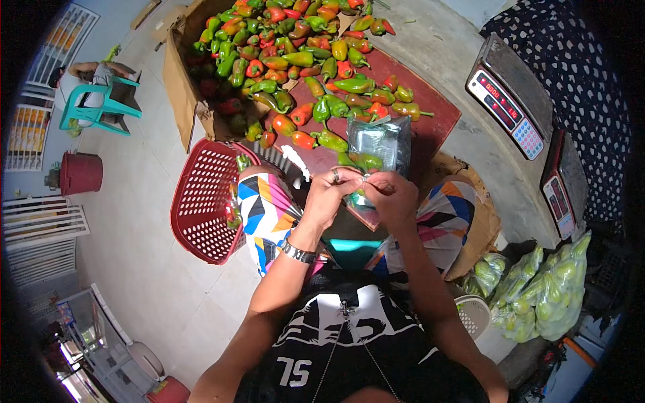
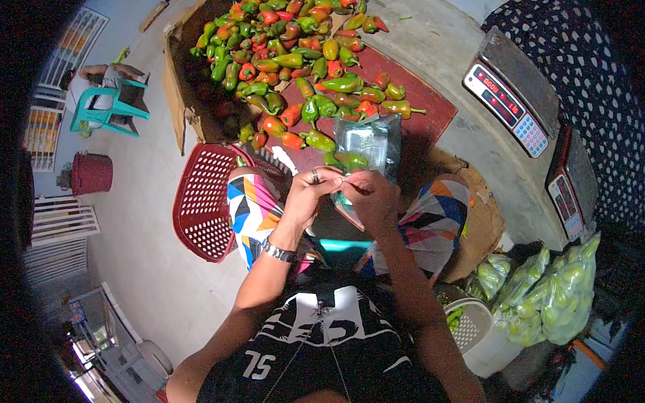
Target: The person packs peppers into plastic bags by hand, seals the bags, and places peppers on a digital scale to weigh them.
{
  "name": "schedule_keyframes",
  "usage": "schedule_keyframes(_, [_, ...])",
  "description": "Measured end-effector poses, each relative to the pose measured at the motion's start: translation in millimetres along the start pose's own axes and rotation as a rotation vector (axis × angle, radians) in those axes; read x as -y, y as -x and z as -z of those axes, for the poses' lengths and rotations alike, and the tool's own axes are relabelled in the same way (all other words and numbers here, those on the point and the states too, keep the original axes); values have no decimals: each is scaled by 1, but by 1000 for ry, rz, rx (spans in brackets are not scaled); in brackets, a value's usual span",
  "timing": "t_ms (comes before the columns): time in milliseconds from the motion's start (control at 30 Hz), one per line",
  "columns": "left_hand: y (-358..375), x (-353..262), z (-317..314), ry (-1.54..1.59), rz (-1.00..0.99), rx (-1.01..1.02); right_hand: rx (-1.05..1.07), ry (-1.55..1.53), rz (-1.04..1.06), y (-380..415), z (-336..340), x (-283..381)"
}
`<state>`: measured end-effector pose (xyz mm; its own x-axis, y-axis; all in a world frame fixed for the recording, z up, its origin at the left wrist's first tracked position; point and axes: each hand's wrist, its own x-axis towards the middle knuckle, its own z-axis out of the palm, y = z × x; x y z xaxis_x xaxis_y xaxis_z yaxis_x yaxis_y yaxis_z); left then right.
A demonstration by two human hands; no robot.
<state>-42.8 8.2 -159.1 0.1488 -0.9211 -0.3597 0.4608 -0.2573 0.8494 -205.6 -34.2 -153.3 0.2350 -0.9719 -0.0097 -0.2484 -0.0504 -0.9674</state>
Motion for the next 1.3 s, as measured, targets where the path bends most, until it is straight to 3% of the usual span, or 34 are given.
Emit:
schedule_keyframes(67, [-1, -1, 1, -91, -32, 10, 20, 113, 23, -2, 3, 6])
schedule_keyframes(367, [-6, 9, 1, -80, -12, -47, 19, 89, -120, -2, 1, 7])
schedule_keyframes(733, [-6, -11, 1, -244, -28, 11, 70, 212, 85, -10, 0, 2])
schedule_keyframes(867, [-12, -3, 0, -73, 114, -11, 69, 215, 249, -15, -5, 4])
schedule_keyframes(933, [-13, 2, 1, -56, 122, -48, 105, 149, 114, -16, -2, 0])
schedule_keyframes(1033, [-9, 7, -3, -177, 7, -80, 139, 28, 5, -17, -1, -6])
schedule_keyframes(1133, [-3, 1, -9, -406, -363, -56, 192, -153, -93, -19, 2, -17])
schedule_keyframes(1267, [0, 0, -9, -454, -406, 54, 337, -371, -308, -31, 17, -12])
schedule_keyframes(1300, [0, -2, -8, -516, -431, 50, 337, -333, -222, -32, 17, -7])
